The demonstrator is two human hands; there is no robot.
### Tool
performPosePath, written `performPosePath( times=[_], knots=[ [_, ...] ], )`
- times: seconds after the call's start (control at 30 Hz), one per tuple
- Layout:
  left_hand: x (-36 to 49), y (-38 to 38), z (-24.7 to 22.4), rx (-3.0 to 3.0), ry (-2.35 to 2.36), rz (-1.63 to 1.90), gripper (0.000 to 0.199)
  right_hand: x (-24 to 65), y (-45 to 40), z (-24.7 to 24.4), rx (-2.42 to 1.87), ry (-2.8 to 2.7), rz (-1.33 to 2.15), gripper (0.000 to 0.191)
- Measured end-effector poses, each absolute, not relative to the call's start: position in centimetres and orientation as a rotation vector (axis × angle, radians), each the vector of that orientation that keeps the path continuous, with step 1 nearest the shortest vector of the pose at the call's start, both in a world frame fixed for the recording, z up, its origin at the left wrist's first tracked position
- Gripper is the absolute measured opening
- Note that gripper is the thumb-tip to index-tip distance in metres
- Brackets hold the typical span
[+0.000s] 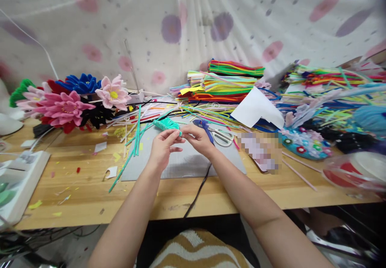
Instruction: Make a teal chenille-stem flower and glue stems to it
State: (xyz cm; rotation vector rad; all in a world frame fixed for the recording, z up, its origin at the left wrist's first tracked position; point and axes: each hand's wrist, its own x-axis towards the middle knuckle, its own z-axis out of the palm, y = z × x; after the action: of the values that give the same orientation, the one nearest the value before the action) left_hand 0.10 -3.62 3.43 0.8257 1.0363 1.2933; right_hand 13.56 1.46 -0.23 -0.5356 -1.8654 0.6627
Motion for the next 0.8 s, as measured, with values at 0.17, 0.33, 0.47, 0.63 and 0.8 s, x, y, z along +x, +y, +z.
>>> performPosePath(
  times=[0.17, 0.33, 0.47, 0.63, 0.8],
  knots=[
    [0.0, -4.0, 3.8, 0.868, 1.111, 1.324, 0.035, 13.2, 1.1, 0.0, -0.515, -1.895, 0.637, 0.017],
    [-0.2, -4.3, 4.3, 1.098, 1.198, 1.353, 0.035, 13.1, 1.0, 0.1, -0.507, -1.890, 0.626, 0.015],
    [-0.4, -4.4, 4.4, 1.211, 1.225, 1.399, 0.029, 12.9, 0.9, 0.2, -0.513, -1.893, 0.601, 0.014],
    [-0.8, -4.6, 4.4, 1.164, 1.225, 1.406, 0.034, 12.6, 0.8, 0.3, -0.505, -1.897, 0.575, 0.013],
    [-1.3, -4.7, 4.4, 1.252, 1.265, 1.384, 0.029, 12.4, 0.5, 0.5, -0.506, -1.918, 0.562, 0.013]
  ],
)
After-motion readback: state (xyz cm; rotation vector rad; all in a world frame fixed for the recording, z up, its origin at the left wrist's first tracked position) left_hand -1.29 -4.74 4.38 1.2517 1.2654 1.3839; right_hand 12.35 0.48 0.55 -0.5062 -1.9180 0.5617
